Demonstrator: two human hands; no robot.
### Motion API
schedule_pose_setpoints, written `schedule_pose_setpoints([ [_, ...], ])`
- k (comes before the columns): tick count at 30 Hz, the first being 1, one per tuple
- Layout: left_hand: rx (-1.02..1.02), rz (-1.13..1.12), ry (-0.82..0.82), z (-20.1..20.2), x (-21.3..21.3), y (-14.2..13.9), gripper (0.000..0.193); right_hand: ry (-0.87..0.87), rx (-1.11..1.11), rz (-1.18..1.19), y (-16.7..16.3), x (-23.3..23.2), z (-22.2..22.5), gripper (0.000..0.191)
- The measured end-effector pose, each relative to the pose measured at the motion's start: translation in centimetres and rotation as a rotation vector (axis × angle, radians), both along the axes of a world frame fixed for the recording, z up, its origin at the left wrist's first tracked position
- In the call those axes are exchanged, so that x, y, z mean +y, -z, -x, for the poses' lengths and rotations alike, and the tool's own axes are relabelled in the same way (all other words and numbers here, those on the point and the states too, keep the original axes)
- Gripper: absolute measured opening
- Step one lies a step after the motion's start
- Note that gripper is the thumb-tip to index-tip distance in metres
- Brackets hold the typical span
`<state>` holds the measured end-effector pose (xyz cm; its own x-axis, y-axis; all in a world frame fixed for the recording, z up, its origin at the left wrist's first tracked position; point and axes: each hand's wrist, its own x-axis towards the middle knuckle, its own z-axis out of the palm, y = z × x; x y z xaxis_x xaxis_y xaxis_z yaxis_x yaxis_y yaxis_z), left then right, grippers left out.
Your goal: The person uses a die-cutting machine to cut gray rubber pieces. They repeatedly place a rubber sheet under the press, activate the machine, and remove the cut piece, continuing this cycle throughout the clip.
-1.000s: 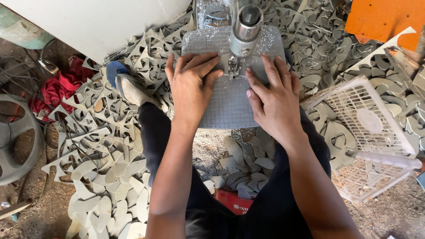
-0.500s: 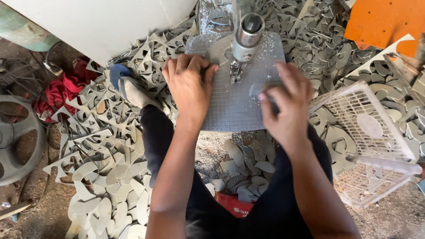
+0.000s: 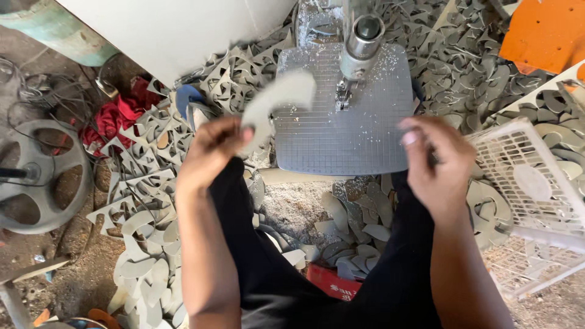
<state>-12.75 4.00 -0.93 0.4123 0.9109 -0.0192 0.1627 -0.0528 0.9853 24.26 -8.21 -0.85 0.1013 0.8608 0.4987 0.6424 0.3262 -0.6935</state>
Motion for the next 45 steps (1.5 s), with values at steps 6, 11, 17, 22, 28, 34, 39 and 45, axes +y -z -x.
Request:
schedule_pose_setpoints([
  [6,-0.052,-0.15,0.524,-4.1,-4.6,-1.2,0.011,-0.234,0.45,0.467,-1.9,-4.9,3.0,0.042],
  [11,-0.12,-0.092,0.518,-6.6,-5.8,-2.3,0.028,0.311,0.636,0.316,-0.8,-13.1,-4.1,0.029],
  [17,0.053,-0.04,0.77,-4.9,-5.1,-3.8,0.026,0.762,-0.719,0.417,0.1,-21.7,-15.6,0.048],
  [22,0.639,0.232,0.936,-10.2,-6.8,2.4,0.031,0.544,-0.06,0.323,1.4,-15.3,-11.2,0.047],
  [28,1.188,-0.081,1.026,-15.7,-10.7,10.1,0.03,0.237,-0.106,0.143,0.7,0.4,1.1,0.045],
  [34,1.071,-0.228,0.673,-17.2,-11.8,13.4,0.051,0.286,0.536,0.244,1.5,1.1,4.1,0.043],
  [39,0.966,-0.477,0.367,-17.8,-11.8,12.9,0.046,0.136,0.712,0.123,1.9,1.4,4.0,0.043],
  [45,1.099,-0.161,0.589,-17.0,-12.1,13.1,0.069,0.133,0.728,0.11,1.5,1.9,4.4,0.043],
])
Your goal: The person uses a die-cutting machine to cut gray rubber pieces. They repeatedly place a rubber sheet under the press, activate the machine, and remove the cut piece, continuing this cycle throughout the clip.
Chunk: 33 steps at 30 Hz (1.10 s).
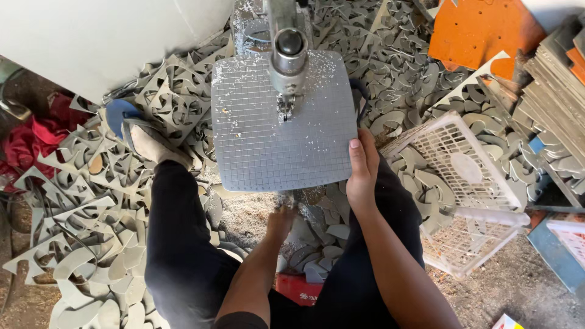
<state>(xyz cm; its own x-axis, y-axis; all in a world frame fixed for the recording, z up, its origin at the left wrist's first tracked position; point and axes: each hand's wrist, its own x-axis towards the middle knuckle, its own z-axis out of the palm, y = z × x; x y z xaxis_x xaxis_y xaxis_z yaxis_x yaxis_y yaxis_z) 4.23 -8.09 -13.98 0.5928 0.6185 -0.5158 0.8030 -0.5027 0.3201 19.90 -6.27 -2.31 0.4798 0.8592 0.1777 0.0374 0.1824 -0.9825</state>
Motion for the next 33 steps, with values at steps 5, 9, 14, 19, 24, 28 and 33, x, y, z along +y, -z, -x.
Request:
schedule_pose_setpoints([
  [5,0.244,-0.03,0.287,0.0,-0.7,1.1,0.042,-0.043,0.049,-0.007,0.0,-0.3,-0.3,0.043],
  [9,0.09,0.196,0.336,-1.5,0.0,-0.5,0.025,-0.055,-0.031,0.038,0.3,-0.2,-0.8,0.041],
  [14,-0.091,0.206,0.465,-3.5,0.3,-6.9,0.018,0.001,-0.208,0.086,-0.7,-1.0,-1.1,0.039],
  [19,-0.635,-0.086,0.227,3.6,1.5,-17.7,0.023,-0.208,-0.568,-0.044,-6.2,-5.8,-2.6,0.034],
  [24,-0.9,-0.637,0.118,6.4,5.0,-20.7,0.019,-0.521,-0.769,0.045,-7.1,-5.4,-1.6,0.04],
  [28,-0.961,-0.664,-0.06,6.6,6.7,-17.5,0.028,-0.466,-0.956,0.084,-5.5,-2.7,-2.1,0.041],
  [33,-0.88,-0.607,-0.157,9.1,7.3,-14.8,0.038,-0.453,-0.954,0.084,-4.7,-2.7,-2.5,0.037],
])
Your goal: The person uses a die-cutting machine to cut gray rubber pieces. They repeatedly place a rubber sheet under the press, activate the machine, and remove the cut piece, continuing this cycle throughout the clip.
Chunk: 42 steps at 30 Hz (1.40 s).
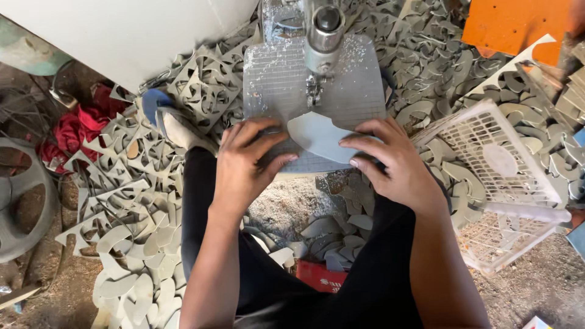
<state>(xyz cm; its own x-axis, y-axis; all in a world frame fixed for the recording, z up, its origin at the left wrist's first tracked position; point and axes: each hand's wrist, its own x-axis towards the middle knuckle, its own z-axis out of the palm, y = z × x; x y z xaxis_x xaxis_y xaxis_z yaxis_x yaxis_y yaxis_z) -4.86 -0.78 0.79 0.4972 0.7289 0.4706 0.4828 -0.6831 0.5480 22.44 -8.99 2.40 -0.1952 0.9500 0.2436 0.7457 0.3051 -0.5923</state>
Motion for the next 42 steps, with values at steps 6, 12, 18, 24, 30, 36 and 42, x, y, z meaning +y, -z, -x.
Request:
schedule_pose_setpoints([
  [6,-0.01,0.019,-0.087,-2.1,-0.2,1.2,0.05,-0.022,-0.118,0.034,-0.7,0.4,-0.1,0.063],
  [12,0.028,-0.013,-0.124,-3.0,-0.6,0.4,0.058,0.03,-0.214,0.256,-1.4,1.2,-0.3,0.07],
  [18,0.017,-0.059,-0.152,-3.8,-0.9,-0.3,0.05,0.045,-0.199,-0.007,-0.2,0.7,0.0,0.059],
  [24,0.035,-0.042,-0.167,-4.1,-0.7,-0.3,0.049,0.093,-0.175,-0.046,1.3,1.0,0.1,0.049],
  [30,0.046,-0.008,-0.182,-4.5,-0.6,-0.3,0.052,0.1,-0.172,-0.083,1.6,1.1,-0.1,0.048],
  [36,0.038,-0.017,-0.193,-4.7,-0.5,-0.3,0.053,0.101,-0.155,-0.08,1.7,1.3,-0.3,0.048],
  [42,0.027,-0.019,-0.213,-5.0,-0.7,-0.3,0.052,0.098,-0.154,-0.096,1.8,1.4,-0.3,0.048],
])
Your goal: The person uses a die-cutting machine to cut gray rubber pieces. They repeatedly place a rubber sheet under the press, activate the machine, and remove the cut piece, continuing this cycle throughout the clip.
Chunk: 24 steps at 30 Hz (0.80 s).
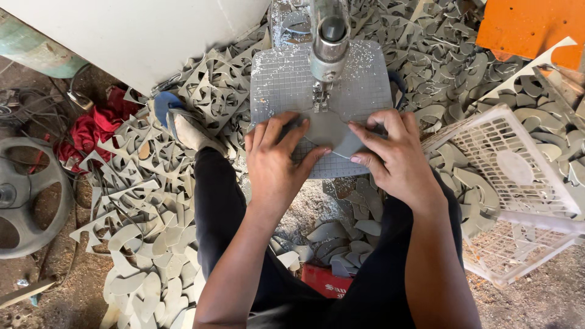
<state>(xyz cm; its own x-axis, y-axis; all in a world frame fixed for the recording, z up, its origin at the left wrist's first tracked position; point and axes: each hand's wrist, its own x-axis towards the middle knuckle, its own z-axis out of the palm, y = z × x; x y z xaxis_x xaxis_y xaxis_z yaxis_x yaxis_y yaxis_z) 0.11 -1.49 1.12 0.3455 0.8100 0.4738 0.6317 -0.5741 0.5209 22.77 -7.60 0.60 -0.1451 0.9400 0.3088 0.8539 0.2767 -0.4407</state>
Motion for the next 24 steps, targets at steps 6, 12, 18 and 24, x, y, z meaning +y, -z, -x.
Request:
schedule_pose_setpoints([
  [6,0.02,-0.024,-0.016,0.0,-0.1,0.2,0.05,0.009,-0.003,-0.011,0.2,0.1,0.0,0.048],
  [12,0.088,-0.04,-0.031,-0.2,-0.4,0.5,0.056,0.039,0.011,0.005,0.7,0.1,0.1,0.049],
  [18,0.152,-0.016,-0.038,-0.6,-1.1,0.9,0.068,0.082,0.049,0.006,1.3,0.2,0.3,0.048],
  [24,0.175,-0.008,-0.029,-0.9,-1.3,1.4,0.069,0.088,0.082,-0.01,1.4,0.4,0.3,0.046],
])
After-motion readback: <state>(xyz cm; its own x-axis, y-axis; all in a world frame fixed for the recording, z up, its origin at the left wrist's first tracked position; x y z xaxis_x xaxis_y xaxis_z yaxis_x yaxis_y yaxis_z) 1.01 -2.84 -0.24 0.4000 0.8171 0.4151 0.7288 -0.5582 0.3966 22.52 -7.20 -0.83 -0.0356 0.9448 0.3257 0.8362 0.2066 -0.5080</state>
